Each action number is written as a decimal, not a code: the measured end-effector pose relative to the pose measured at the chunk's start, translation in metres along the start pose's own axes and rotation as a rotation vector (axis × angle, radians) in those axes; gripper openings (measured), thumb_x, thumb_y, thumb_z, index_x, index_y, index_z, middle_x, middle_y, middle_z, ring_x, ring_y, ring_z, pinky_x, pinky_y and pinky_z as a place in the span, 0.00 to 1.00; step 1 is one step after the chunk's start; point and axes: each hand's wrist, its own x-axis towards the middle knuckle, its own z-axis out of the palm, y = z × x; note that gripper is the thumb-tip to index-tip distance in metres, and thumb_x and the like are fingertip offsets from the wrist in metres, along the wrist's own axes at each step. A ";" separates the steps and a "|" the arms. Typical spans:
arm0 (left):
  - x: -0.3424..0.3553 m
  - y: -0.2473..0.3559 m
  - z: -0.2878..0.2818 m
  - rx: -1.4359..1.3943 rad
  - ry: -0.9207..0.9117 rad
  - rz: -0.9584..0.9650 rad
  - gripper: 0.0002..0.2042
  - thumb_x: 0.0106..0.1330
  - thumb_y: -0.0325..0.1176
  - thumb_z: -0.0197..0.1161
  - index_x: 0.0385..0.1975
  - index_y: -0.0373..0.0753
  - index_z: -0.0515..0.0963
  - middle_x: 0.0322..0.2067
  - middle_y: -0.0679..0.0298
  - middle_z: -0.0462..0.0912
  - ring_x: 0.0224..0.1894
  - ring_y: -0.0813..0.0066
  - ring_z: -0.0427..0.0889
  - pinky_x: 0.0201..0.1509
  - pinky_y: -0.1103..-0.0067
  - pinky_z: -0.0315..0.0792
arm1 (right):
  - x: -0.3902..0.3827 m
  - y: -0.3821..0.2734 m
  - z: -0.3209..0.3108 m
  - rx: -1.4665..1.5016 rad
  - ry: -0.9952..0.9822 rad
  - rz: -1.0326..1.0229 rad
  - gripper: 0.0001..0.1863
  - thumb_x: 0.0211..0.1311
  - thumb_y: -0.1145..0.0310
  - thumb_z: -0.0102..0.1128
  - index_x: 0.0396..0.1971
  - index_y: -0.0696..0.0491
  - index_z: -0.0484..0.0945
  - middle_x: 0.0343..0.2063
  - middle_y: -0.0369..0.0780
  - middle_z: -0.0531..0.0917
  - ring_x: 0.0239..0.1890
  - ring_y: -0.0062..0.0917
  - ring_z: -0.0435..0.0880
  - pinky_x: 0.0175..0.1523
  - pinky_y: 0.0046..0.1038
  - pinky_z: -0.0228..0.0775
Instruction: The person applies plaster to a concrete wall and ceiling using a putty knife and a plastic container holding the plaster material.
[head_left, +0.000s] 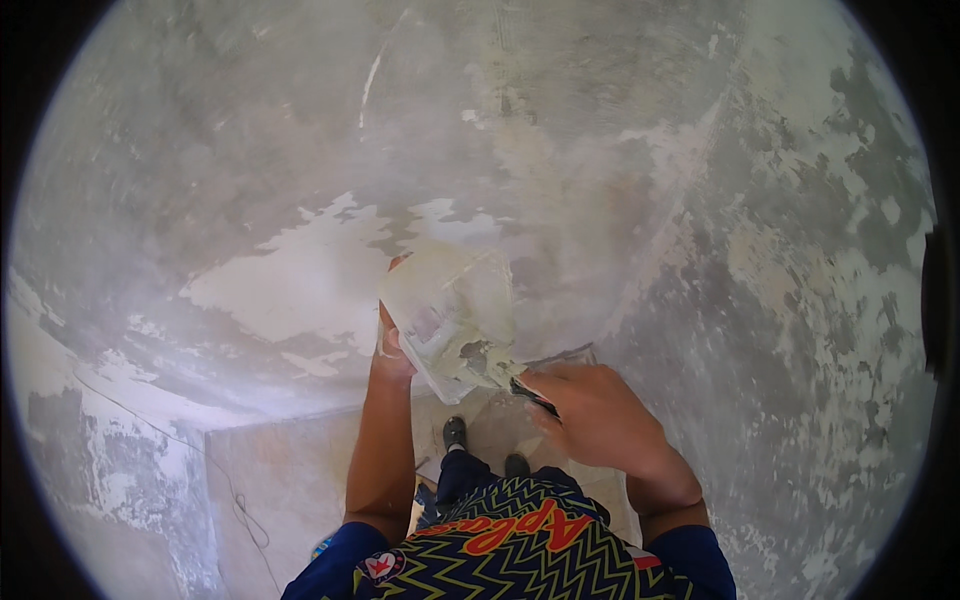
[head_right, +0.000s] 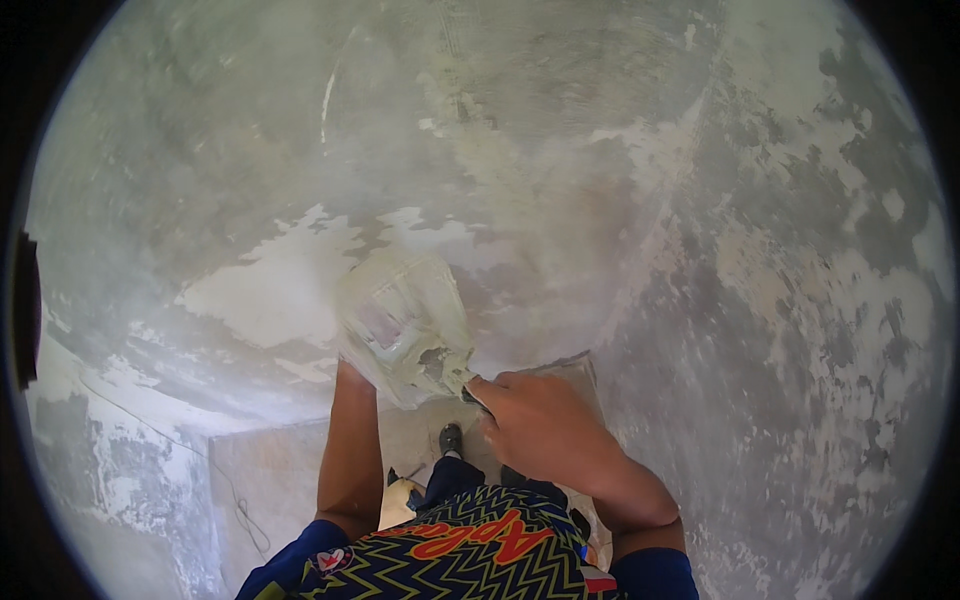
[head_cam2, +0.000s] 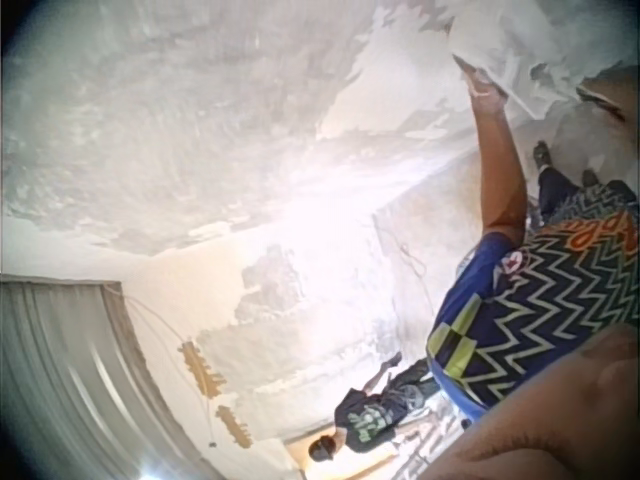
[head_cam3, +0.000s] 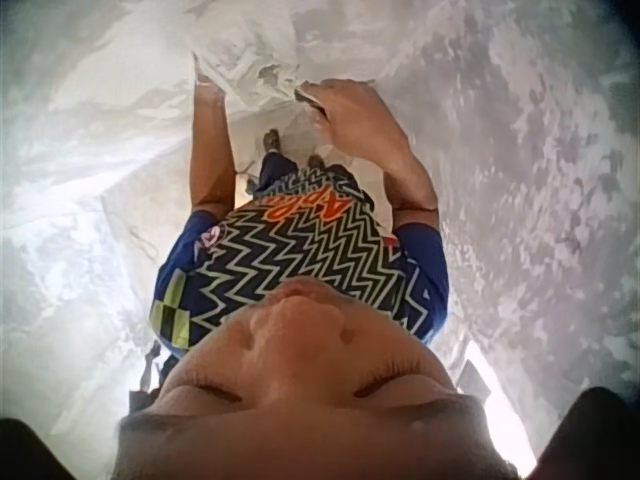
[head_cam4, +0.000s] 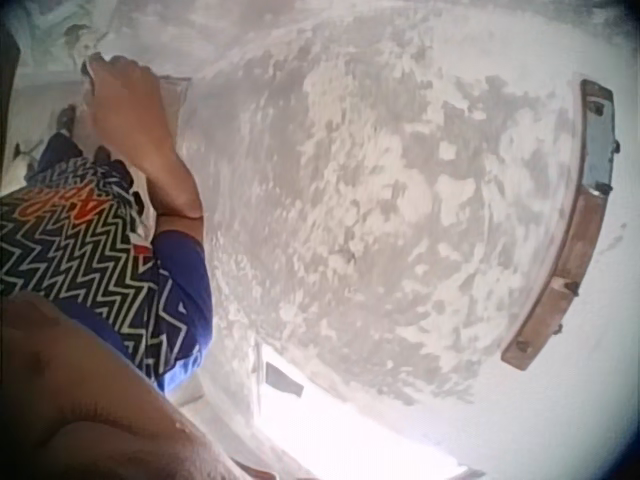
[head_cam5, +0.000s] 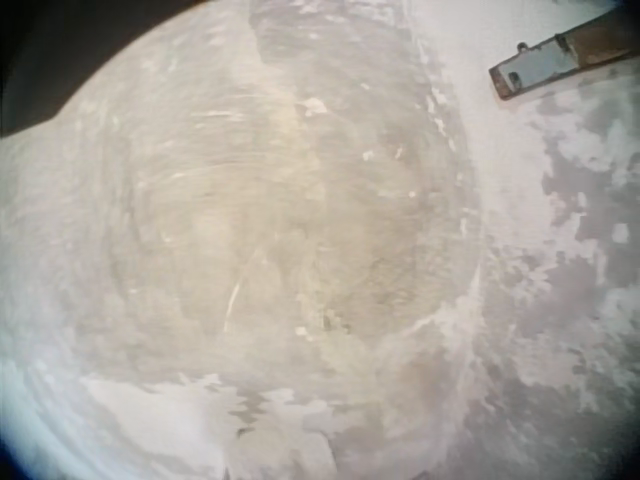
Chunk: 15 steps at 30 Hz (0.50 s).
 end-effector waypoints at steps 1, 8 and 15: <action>-0.001 -0.002 0.002 0.001 0.014 0.000 0.57 0.50 0.66 0.78 0.74 0.42 0.54 0.65 0.59 0.69 0.66 0.63 0.73 0.66 0.62 0.76 | 0.000 0.001 0.004 0.005 0.016 -0.002 0.18 0.58 0.71 0.68 0.48 0.59 0.82 0.33 0.50 0.85 0.34 0.49 0.84 0.40 0.45 0.75; -0.008 -0.030 -0.011 -0.115 -0.145 0.097 0.39 0.72 0.61 0.58 0.74 0.40 0.60 0.67 0.55 0.73 0.66 0.57 0.76 0.66 0.59 0.77 | -0.004 0.003 0.031 0.064 0.139 0.072 0.18 0.61 0.69 0.68 0.49 0.60 0.77 0.31 0.51 0.84 0.33 0.50 0.84 0.37 0.44 0.75; -0.022 -0.057 -0.006 -0.191 0.000 -0.025 0.41 0.72 0.66 0.53 0.77 0.46 0.56 0.73 0.60 0.64 0.73 0.59 0.66 0.74 0.58 0.67 | -0.008 0.020 0.051 0.237 0.466 0.203 0.13 0.64 0.69 0.67 0.41 0.60 0.74 0.31 0.49 0.82 0.34 0.47 0.84 0.39 0.43 0.74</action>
